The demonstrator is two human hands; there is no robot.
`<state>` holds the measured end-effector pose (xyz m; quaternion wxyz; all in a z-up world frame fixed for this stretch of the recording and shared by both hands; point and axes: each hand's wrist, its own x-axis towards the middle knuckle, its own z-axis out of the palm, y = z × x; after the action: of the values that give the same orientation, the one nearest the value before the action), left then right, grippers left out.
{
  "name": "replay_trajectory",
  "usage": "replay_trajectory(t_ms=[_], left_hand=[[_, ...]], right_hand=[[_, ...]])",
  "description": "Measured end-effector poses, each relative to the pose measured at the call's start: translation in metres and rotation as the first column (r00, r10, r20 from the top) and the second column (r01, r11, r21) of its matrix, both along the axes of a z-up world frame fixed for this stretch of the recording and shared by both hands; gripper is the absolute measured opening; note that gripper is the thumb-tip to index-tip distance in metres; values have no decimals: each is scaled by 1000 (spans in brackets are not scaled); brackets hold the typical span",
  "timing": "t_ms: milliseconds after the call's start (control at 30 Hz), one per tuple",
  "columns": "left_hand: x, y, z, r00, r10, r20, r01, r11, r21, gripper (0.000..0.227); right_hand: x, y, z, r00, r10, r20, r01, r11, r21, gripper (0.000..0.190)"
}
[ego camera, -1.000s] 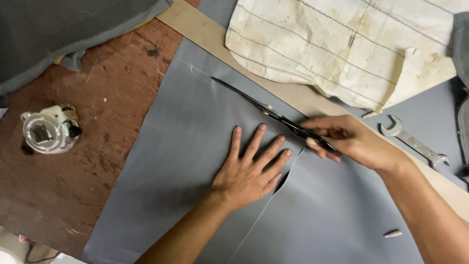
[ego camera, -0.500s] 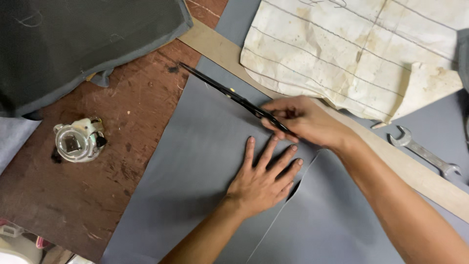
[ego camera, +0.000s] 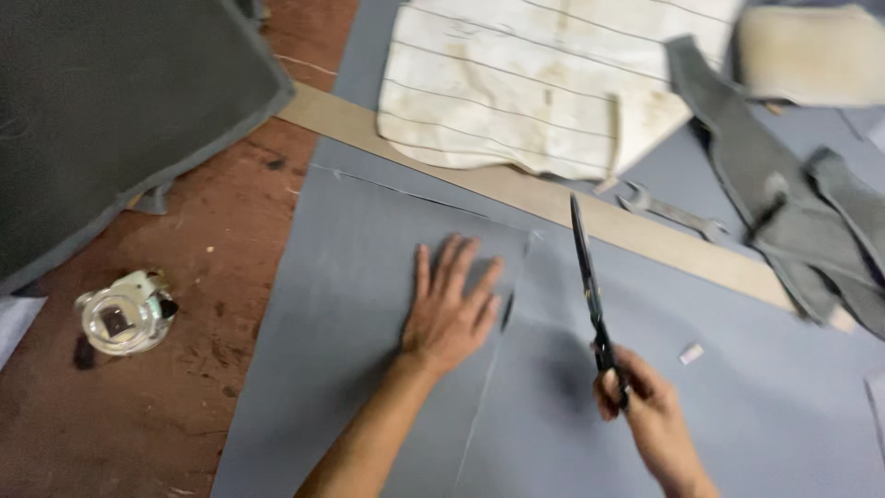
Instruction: The person cuts a large sheet of gray fabric using shears, then marks it with chalk. They place a smaller mesh fabric piece on top, align it, and mark it with chalk. They use a ruler to draw straight lines on the gray fabric and measure with a tape measure.
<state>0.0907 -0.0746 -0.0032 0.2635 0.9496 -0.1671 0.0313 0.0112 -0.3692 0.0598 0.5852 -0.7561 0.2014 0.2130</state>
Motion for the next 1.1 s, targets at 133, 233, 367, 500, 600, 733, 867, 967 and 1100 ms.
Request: replay_trajectory(t_ms=[133, 233, 367, 500, 600, 733, 867, 967, 1100], left_hand=[[-10, 11, 7, 992, 117, 53, -117, 993, 1, 50], [-43, 26, 12, 991, 135, -20, -133, 989, 67, 56], [-113, 56, 6, 989, 83, -121, -60, 981, 184, 68], [-175, 80, -7, 986, 81, -142, -46, 971, 236, 77], [-166, 77, -11, 988, 118, -97, -92, 967, 238, 77], [-165, 75, -18, 989, 104, -105, -74, 963, 258, 79], [-178, 80, -11, 990, 96, -105, -69, 968, 241, 81], [-177, 81, -1, 983, 89, -161, -54, 977, 208, 83], [-198, 91, 19, 966, 97, -239, -89, 995, 46, 78]], right_hand=[[-124, -6, -21, 956, -293, -1, 292, 954, -73, 46], [-183, 10, -29, 943, -325, -67, 258, 847, -465, 49], [-206, 34, -29, 991, 115, 66, 11, 421, -907, 49], [-205, 47, -7, 984, 176, -6, -67, 346, -936, 49], [-177, 43, 17, 987, 157, -28, -95, 438, -894, 44], [-133, 16, 0, 929, 156, 335, 171, 624, -763, 28], [-54, -38, -52, 865, 158, 476, 333, 528, -781, 36], [5, -85, -75, 867, 15, 499, 425, 500, -754, 53], [28, -117, -106, 915, 54, 401, 339, 436, -834, 32]])
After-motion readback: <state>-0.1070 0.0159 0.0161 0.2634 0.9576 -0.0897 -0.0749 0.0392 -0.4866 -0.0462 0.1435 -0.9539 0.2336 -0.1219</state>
